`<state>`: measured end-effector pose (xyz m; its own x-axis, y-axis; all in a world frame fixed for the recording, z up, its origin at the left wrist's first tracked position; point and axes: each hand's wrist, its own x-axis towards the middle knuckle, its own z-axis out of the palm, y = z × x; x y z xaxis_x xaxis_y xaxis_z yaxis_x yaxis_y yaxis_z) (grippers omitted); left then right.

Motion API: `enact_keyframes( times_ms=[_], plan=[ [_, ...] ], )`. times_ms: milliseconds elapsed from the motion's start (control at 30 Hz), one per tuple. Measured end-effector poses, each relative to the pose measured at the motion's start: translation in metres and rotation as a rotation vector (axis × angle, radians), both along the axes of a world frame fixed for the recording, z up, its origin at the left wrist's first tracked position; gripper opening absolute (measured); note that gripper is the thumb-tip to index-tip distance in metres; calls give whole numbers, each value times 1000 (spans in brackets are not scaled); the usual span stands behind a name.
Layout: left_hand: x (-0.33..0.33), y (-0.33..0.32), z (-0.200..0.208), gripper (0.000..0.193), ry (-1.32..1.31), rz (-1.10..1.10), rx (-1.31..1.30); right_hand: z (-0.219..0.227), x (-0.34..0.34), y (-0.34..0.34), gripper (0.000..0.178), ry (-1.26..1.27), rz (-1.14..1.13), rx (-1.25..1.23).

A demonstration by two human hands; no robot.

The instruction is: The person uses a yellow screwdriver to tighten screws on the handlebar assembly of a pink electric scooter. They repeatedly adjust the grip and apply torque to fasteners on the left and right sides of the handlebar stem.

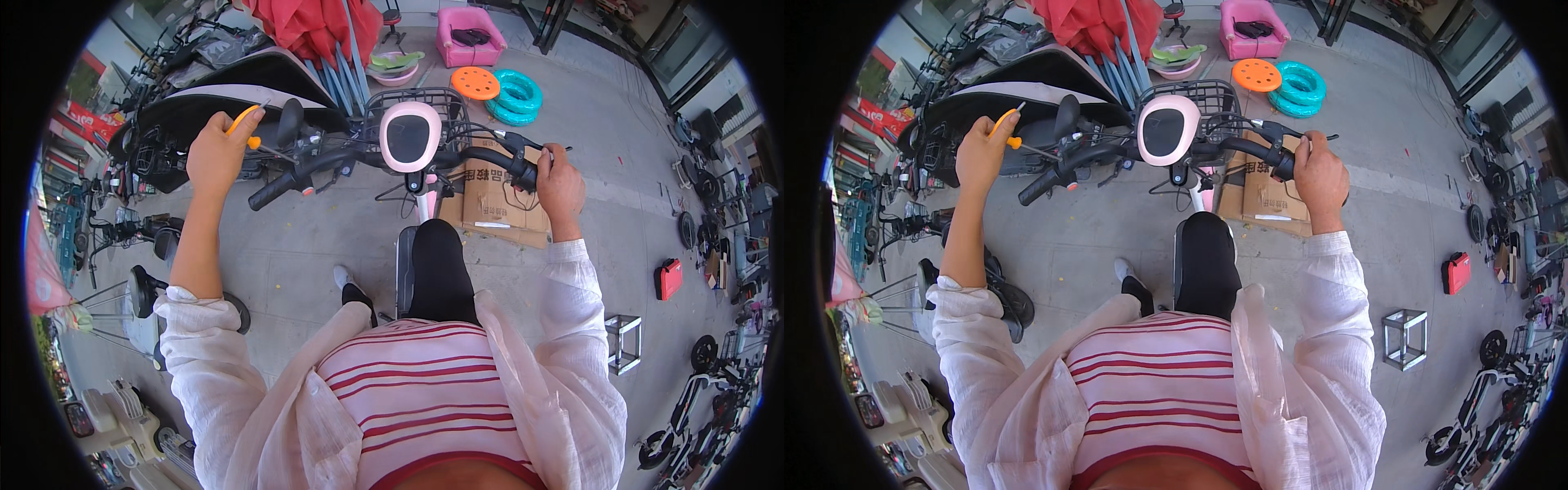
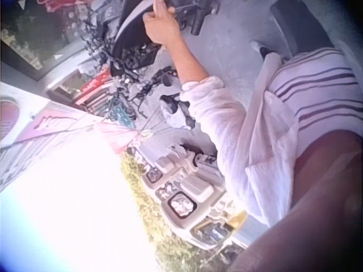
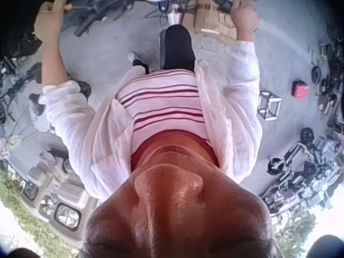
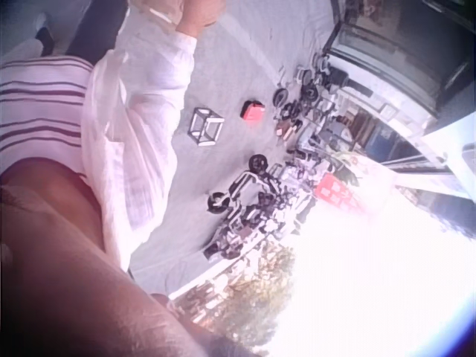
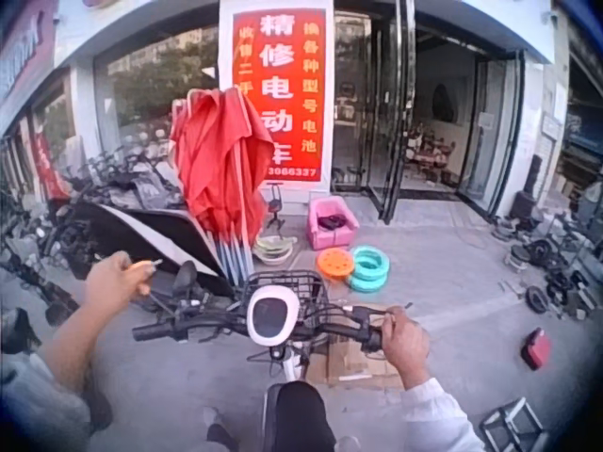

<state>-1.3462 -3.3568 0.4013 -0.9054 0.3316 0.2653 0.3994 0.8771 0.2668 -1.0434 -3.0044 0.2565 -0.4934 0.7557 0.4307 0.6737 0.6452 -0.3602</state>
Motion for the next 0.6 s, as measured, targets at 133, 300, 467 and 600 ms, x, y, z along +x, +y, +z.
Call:
enact_keyframes(
  times_ms=[133,300,467,600],
  plan=[
    [-18,1,5,55,105,34,-128,-2,3,-1,25,-11,17,1],
    [-30,-22,6,44,-875,22,707,-5,1,-2,26,-5,23,9],
    [-12,-31,-20,41,-1015,-200,1146,-4,0,-2,27,-13,1,18],
    [-11,-39,-41,34,-824,-467,907,-5,2,1,25,23,15,21]
  ],
)
